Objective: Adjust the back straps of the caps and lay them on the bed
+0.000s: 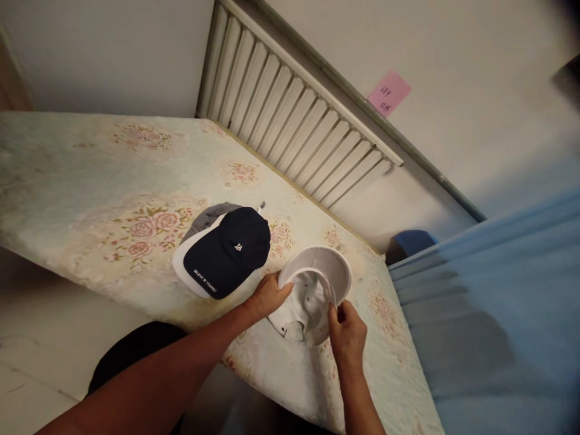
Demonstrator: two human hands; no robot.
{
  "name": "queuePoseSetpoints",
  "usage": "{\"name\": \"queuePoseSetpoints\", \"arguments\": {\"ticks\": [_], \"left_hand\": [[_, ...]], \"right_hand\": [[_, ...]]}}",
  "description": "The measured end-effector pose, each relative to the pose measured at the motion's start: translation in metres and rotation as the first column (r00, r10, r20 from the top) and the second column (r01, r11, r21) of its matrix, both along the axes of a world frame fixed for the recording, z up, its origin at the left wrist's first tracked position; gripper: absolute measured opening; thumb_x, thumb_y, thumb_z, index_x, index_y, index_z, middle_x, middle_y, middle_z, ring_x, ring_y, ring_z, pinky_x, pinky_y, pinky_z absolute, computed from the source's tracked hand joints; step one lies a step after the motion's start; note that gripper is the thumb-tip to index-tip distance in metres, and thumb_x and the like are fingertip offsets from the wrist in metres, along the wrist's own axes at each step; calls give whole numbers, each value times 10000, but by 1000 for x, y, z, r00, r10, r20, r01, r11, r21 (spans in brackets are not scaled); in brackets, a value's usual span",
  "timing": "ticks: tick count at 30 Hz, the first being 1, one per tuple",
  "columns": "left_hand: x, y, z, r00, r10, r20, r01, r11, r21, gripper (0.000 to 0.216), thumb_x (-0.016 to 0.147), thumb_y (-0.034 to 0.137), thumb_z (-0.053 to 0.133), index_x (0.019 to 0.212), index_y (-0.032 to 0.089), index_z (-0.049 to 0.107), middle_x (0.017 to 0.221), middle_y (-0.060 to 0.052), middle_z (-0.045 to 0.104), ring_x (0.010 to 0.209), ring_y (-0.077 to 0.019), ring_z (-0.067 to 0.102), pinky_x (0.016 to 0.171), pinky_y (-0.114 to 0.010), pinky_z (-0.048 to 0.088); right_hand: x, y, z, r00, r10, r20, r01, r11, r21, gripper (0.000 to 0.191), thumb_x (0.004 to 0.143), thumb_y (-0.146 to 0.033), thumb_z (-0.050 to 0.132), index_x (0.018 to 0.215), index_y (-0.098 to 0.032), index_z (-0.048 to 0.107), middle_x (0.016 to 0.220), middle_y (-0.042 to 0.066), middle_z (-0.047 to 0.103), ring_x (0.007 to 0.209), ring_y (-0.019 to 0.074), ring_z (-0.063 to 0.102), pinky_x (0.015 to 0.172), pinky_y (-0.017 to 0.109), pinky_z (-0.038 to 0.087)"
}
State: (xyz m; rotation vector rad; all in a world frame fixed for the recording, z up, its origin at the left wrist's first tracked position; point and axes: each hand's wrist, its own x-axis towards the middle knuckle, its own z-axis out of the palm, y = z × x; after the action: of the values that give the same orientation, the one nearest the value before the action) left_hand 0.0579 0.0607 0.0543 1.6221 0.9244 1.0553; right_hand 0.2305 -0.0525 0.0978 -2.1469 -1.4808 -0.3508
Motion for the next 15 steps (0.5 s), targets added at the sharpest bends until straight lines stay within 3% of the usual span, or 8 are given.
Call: {"name": "queuePoseSetpoints", "arguments": {"ticks": [6,10,13,15], "left_hand": [[1,-2,-2,997,-52,62,48,997,57,275,791,225,507,1003,170,674,955,-51,714,862,-195,656,823,-285,498],[3,-2,-4,997,-61,56,56,995,84,252,804,242,508,994,182,662,928,-53,707,852,-197,647,823,-298,497],[2,-1,-4,998,-9,68,-1,990,139,300,806,274,539,1083,180,602,1015,-73,669,945,-209,614,868,-324,480],[-1,-3,-3,988,112,108,-133,967,219,385,810,292,550,1171,164,515,1117,-105,602,1032,-219,564,908,-355,459]], "right_hand": [[-7,15,23,989,10,-148,5,995,103,325,771,-489,562,743,-168,609,673,50,641,622,192,560,580,275,404],[-7,29,47,934,106,-341,-105,994,21,363,741,-493,589,773,-139,665,691,74,676,651,220,593,539,284,433],[-7,36,69,921,178,-346,-195,981,-14,368,734,-493,589,698,-134,663,625,48,649,594,197,562,505,274,420],[-7,38,83,934,166,-317,-166,986,27,378,726,-499,589,645,-133,642,596,39,626,575,185,544,498,268,411]]}}
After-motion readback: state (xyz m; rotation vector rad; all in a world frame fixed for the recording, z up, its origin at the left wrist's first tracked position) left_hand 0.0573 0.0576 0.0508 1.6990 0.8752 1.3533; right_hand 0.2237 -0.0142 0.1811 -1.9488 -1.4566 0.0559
